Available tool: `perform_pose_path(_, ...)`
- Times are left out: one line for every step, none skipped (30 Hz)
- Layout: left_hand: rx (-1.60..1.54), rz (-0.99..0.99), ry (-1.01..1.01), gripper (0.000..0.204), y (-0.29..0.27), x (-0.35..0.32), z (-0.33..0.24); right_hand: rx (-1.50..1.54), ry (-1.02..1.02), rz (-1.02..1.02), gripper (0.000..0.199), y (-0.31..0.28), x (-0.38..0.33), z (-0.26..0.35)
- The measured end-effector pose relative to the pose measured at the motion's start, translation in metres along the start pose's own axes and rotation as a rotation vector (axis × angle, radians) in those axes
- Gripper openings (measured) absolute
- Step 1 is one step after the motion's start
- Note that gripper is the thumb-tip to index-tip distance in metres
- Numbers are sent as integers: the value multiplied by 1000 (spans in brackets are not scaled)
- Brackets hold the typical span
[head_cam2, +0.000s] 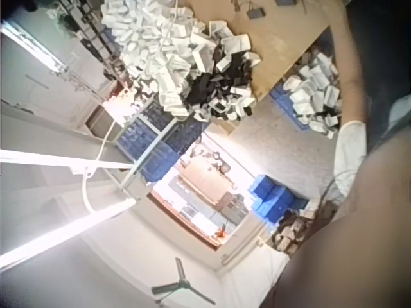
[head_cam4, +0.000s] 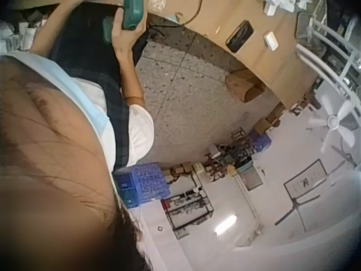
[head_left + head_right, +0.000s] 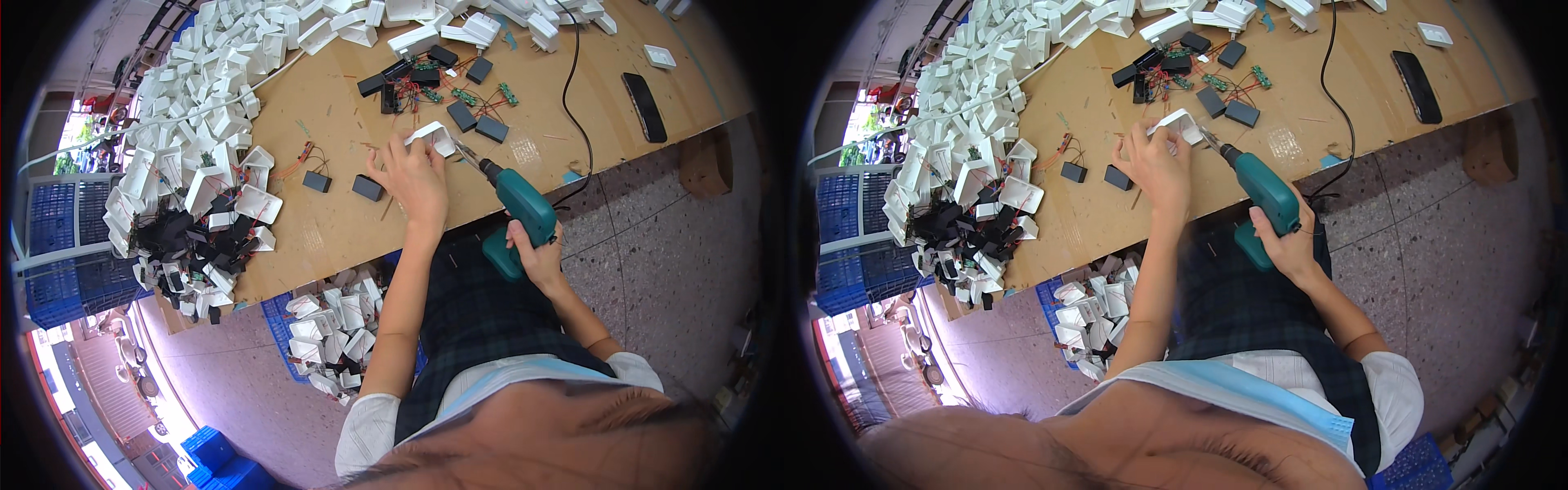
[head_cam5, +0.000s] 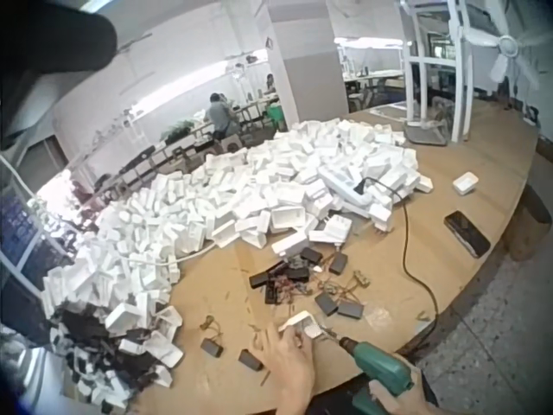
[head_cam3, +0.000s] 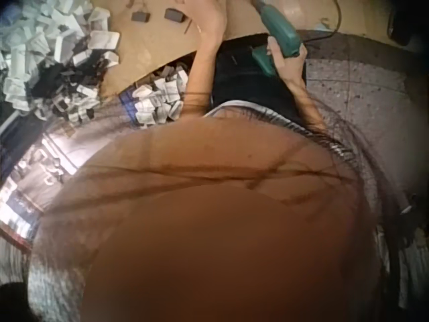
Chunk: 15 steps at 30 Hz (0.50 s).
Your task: Assembling electronic circuit boards into plastic housings and securing them with screws using an electric screwdriver.
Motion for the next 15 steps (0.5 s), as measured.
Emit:
perform_pose_path(1, -3, 4, 9, 3, -1, 1, 26, 9, -5, 20, -4, -2, 1)
perform_pose_path(20, -45, 7, 7, 1, -1, 2, 25, 20, 1, 21, -6, -4, 2)
perform_pose_path(39, -87, 11, 6, -2, -1, 3, 28, 17, 1, 21, -8, -5, 3)
perform_pose_path(42, -90, 14, 6, -3, -3, 3, 58, -2, 11, 22, -11, -7, 5)
perform_pose_path(33, -62, 17, 6, -2, -2, 1, 86, -24, 19, 22, -15, -9, 7)
perform_pose_path(23, -34, 21, 8, -1, -1, -2, 88, -32, 22, 26, -20, -11, 4)
perform_pose_path(24, -40, 27, 8, -2, 0, -4, 91, -40, 20, 26, -27, -13, 4)
perform_pose_path(20, -40, 27, 8, -2, -1, -4, 78, -41, 38, 28, -30, -14, 2)
perform_pose_path(15, -40, 28, 8, -2, -2, -3, 65, -42, 55, 30, -32, -15, 1)
perform_pose_path(23, -48, 33, 8, -3, -2, -3, 84, -59, 67, 33, -35, -16, 3)
perform_pose_path(20, -50, 31, 8, -3, -3, -3, 90, -67, 69, 33, -38, -18, 3)
perform_pose_path(18, -53, 29, 9, -3, -4, -1, 92, -56, 47, 33, -42, -19, 1)
perform_pose_path(25, -61, 34, 9, -1, -5, 1, 95, -45, 27, 34, -45, -20, 0)
perform_pose_path(36, -62, 53, 13, -1, -6, 1, 83, -43, 27, 34, -46, -21, 3)
perform_pose_path(48, -63, 71, 18, -2, -5, 1, 90, -51, 31, 34, -46, -22, 4)
Point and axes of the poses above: each hand's wrist, its own x-axis towards the middle knuckle, its own y-axis out of the palm, z = x × y, the point moved 10 cm from there along x, towards the middle knuckle, and after that the axes turned 11 degrees about y, right-handed, at the moved point
